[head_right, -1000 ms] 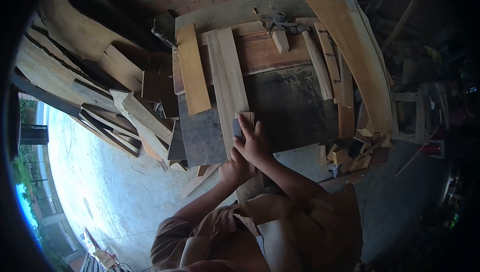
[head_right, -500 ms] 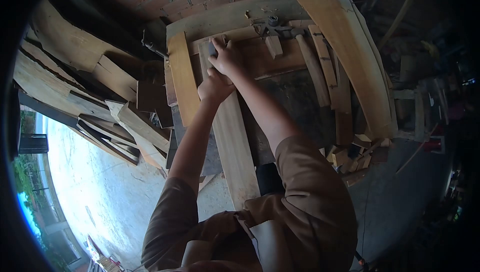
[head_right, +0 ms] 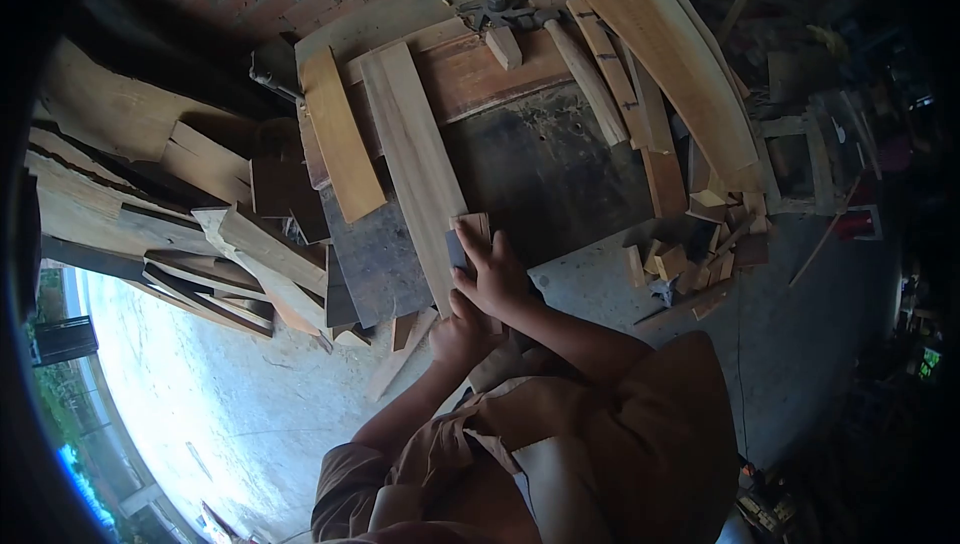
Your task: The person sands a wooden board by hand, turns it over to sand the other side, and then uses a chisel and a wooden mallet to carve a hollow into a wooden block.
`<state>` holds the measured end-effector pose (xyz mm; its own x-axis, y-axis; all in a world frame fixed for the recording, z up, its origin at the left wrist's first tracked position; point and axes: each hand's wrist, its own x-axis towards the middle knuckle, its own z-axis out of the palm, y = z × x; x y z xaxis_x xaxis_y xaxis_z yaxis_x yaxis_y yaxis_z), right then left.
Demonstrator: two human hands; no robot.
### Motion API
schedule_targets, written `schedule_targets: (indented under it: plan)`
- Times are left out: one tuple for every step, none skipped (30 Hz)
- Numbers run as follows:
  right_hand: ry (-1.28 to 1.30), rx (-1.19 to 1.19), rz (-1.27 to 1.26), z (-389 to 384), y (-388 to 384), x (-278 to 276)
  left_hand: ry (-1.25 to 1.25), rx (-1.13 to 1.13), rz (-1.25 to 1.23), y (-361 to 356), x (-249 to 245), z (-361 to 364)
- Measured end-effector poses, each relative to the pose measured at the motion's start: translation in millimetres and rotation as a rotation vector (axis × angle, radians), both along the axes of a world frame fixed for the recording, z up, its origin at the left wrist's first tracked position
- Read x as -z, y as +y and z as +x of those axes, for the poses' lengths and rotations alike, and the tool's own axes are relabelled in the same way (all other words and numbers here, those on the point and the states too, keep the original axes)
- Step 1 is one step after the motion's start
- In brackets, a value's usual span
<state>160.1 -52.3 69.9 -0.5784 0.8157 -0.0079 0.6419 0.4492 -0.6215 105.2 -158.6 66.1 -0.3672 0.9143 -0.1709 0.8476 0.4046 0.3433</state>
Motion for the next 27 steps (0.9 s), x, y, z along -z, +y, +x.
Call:
schedule_targets:
  plan:
    - [0.014,0.005,-0.017,-17,21,-2,-0.02,-0.011,-0.037,22,-4,-16]
    - [0.028,0.008,-0.034,-35,46,-5,-0.041,-0.023,-0.073,47,-7,-33]
    - [0.039,0.004,0.002,-55,72,-7,-0.06,-0.038,-0.1,74,-12,-53]
    - [0.055,0.004,0.038,-78,101,-8,-0.076,-0.05,-0.126,104,-16,-74]
    - [0.069,-0.002,0.054,-103,133,-5,-0.058,-0.086,-0.108,137,-19,-95]
    - [0.085,-0.009,0.069,-129,166,-2,-0.038,-0.124,-0.091,169,-22,-117]
    - [0.088,-0.008,0.058,-154,200,-4,-0.016,-0.149,-0.093,203,-24,-140]
    - [0.09,-0.008,0.046,-179,231,-6,0.006,-0.176,-0.095,234,-27,-162]
    - [0.087,-0.018,0.063,-204,261,-6,0.016,-0.186,-0.074,260,-32,-180]
    - [0.086,-0.023,0.084,-221,284,-8,0.027,-0.191,-0.048,281,-37,-194]
    - [0.097,-0.024,0.088,-230,296,-11,0.054,-0.208,-0.057,296,-38,-203]
    - [0.064,-0.027,0.086,-236,302,-15,0.076,-0.226,-0.068,304,-39,-206]
    - [0.024,-0.032,0.079,-238,301,-16,0.079,-0.242,-0.061,304,-38,-204]
    - [0.018,-0.039,0.073,-234,291,-13,0.074,-0.249,-0.068,294,-34,-199]
    - [0.058,-0.065,0.044,-222,274,-11,0.051,-0.254,-0.078,277,-33,-190]
    - [0.099,-0.087,0.024,-206,256,-13,0.03,-0.255,-0.079,260,-34,-177]
    - [0.069,-0.074,0.065,-189,230,-5,0.004,-0.268,-0.095,234,-36,-157]
    - [0.047,-0.056,0.114,-167,198,-1,-0.006,-0.243,-0.081,202,-27,-138]
    - [0.079,-0.071,0.102,-140,162,-1,-0.03,-0.213,-0.1,165,-25,-117]
    - [0.118,-0.099,0.065,-111,123,-4,-0.037,-0.212,-0.107,125,-17,-90]
    - [0.093,-0.107,0.09,-82,83,3,-0.06,-0.214,-0.124,85,-17,-63]
    - [0.058,-0.121,0.081,-54,43,5,-0.112,-0.207,-0.141,45,-13,-38]
    - [0.013,-0.121,0.022,-27,6,1,-0.113,-0.195,-0.128,7,-9,-16]
    - [0.03,-0.14,0.041,-4,-24,3,-0.131,-0.131,-0.124,-26,-4,1]
    - [0.02,-0.141,-0.001,12,-45,4,-0.083,-0.141,-0.088,-46,3,15]
    - [0.031,-0.133,0.007,19,-55,5,-0.04,-0.155,-0.059,-56,1,25]
    - [0.018,-0.118,0.016,18,-54,4,-0.05,-0.162,-0.063,-56,4,26]
